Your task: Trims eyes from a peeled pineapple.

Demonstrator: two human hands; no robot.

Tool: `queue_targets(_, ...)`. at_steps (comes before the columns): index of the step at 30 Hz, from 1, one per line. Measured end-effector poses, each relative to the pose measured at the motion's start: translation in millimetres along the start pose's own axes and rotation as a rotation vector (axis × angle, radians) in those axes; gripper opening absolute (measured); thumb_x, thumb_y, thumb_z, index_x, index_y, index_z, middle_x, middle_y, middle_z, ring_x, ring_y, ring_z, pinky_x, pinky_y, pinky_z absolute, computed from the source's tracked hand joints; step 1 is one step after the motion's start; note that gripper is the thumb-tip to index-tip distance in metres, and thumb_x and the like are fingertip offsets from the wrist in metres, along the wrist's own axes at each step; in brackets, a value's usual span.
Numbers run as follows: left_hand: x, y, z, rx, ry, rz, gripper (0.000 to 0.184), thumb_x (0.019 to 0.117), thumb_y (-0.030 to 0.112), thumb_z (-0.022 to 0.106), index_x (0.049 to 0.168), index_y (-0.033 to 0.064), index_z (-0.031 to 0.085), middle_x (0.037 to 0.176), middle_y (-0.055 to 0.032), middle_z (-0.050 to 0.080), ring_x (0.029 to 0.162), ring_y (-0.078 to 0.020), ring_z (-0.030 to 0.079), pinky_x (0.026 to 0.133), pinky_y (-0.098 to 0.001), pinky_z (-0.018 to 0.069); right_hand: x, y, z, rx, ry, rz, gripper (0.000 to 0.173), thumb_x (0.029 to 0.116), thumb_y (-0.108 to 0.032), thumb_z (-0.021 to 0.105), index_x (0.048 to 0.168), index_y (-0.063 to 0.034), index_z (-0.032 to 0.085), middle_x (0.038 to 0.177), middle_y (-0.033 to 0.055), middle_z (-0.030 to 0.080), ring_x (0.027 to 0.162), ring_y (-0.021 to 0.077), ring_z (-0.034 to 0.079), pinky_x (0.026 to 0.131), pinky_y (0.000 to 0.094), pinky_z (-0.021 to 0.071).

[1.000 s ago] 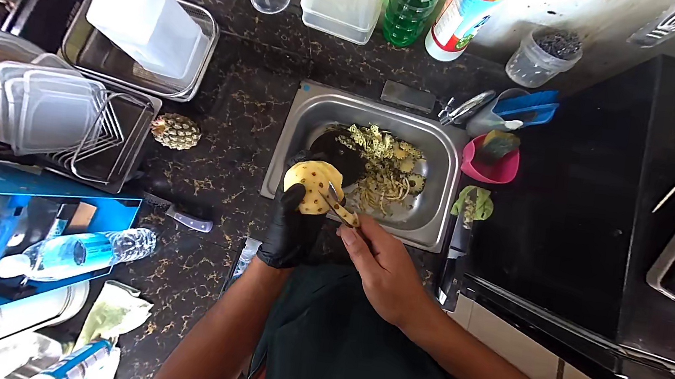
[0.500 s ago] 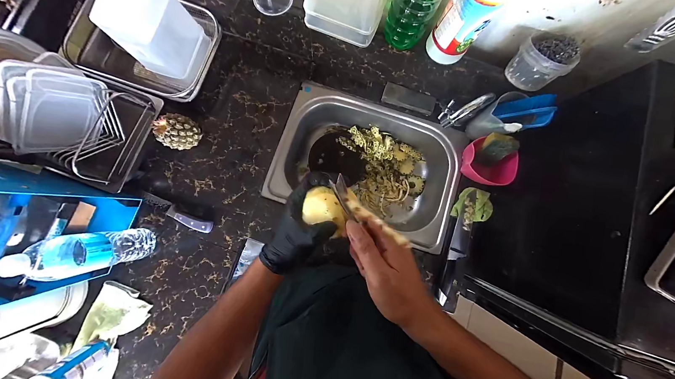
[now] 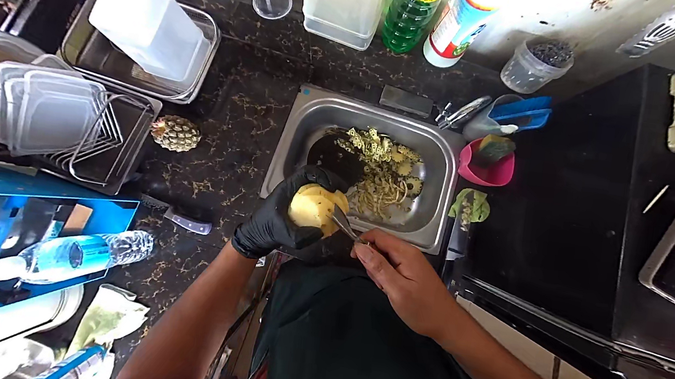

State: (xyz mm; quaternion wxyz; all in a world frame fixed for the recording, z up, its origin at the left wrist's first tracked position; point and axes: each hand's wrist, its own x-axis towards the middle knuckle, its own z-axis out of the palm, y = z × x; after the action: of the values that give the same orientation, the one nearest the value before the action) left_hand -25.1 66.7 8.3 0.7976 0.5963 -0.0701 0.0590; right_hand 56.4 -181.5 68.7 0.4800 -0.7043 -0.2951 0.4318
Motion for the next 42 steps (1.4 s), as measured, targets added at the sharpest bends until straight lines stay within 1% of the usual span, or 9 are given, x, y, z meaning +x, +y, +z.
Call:
queue_targets(6,4,6,10,0.175,-0.160,-0.166,0.079,0.0643,0.022,0.091,0.132,0.0068,0.053,0.122,-0.0081,0.067,0.110,-0.0188,0.065,0.095,-0.0354,0.0570,4,-9,-2,-0.015,0.015,-0.010,0.035,0.1094,-0.043,0.045,0.111,-0.0162,0.067,0.070,-0.0057,0.051,0.057,0.0053,0.048,0.052,0.0231,0.0420)
queue_targets(13,-6,-2,8,-0.504,0.474,-0.126,0.077,0.0739,0.062,0.079,0.136,0.0212,0.059,0.124,-0.0083,0.068,0.113,-0.0231,0.066,0.094,-0.0453,0.0577,21,44,-27,-0.047,0.556,-0.179,0.036,0.1111,-0.031,0.040,0.119,-0.0033,0.062,0.070,-0.0019,0.056,0.053,0.0072,0.050,0.046,0.0245,0.0462)
queue_targets(15,-5,1,8,-0.663,0.409,-0.081,0.094,0.0672,0.085,0.067,0.138,0.0247,0.058,0.132,-0.0087,0.065,0.122,-0.0270,0.062,0.100,-0.0528,0.0528,33,89,-37,-0.409,0.569,0.069,0.042,0.1106,-0.034,0.037,0.122,-0.0004,0.061,0.079,0.0094,0.063,0.064,0.0202,0.062,0.059,0.0395,0.0550)
queue_targets(17,-2,-11,11,-0.696,0.492,-0.090,0.104,0.0641,0.091,0.061,0.143,0.0236,0.052,0.136,-0.0128,0.062,0.125,-0.0331,0.060,0.101,-0.0593,0.0511,47,131,-48,-0.584,0.182,0.567,0.049,0.1096,-0.041,0.037,0.124,-0.0023,0.063,0.105,0.0229,0.070,0.099,0.0400,0.069,0.086,0.0635,0.0527)
queue_targets(19,-1,-26,14,-0.764,0.617,-0.120,0.098,0.0728,0.082,0.065,0.146,0.0208,0.046,0.137,-0.0164,0.059,0.124,-0.0360,0.059,0.100,-0.0611,0.0501,54,153,-43,-0.610,0.013,0.748,0.049,0.1096,-0.044,0.036,0.126,-0.0074,0.064,0.115,0.0204,0.069,0.110,0.0385,0.067,0.092,0.0635,0.0507)
queue_targets(22,-5,-43,25,-0.832,0.800,-0.177,0.050,0.1038,0.043,0.051,0.142,0.0115,0.043,0.130,-0.0230,0.059,0.114,-0.0387,0.063,0.095,-0.0589,0.0539,40,124,-33,-0.422,0.095,0.549,0.048,0.1096,-0.047,0.039,0.126,-0.0087,0.063,0.102,0.0160,0.068,0.095,0.0315,0.067,0.085,0.0567,0.0525)
queue_targets(24,2,-38,32,-0.765,0.878,-0.263,0.041,0.1101,0.039,0.034,0.141,0.0134,0.043,0.125,-0.0151,0.061,0.109,-0.0293,0.064,0.092,-0.0501,0.0558,34,97,-22,-0.262,0.162,0.322,0.048,0.1078,-0.049,0.040,0.125,-0.0118,0.064,0.088,0.0070,0.064,0.077,0.0208,0.062,0.073,0.0461,0.0536)
queue_targets(29,9,-42,37,-0.695,0.835,-0.219,0.046,0.1046,0.047,0.044,0.135,0.0134,0.049,0.122,-0.0137,0.063,0.109,-0.0248,0.065,0.092,-0.0427,0.0570,18,36,6,-0.209,0.195,0.013,0.044,0.1080,-0.048,0.043,0.124,-0.0148,0.067,0.076,-0.0033,0.058,0.064,0.0086,0.055,0.059,0.0317,0.0490)
queue_targets(42,15,-11,55,-0.685,0.823,-0.266,0.034,0.1048,0.040,0.041,0.125,0.0152,0.054,0.111,-0.0093,0.066,0.101,-0.0195,0.067,0.087,-0.0385,0.0582,15,27,11,-0.355,0.244,-0.100,0.042,0.1093,-0.045,0.041,0.120,-0.0144,0.068,0.074,-0.0031,0.059,0.062,0.0090,0.055,0.057,0.0315,0.0484)
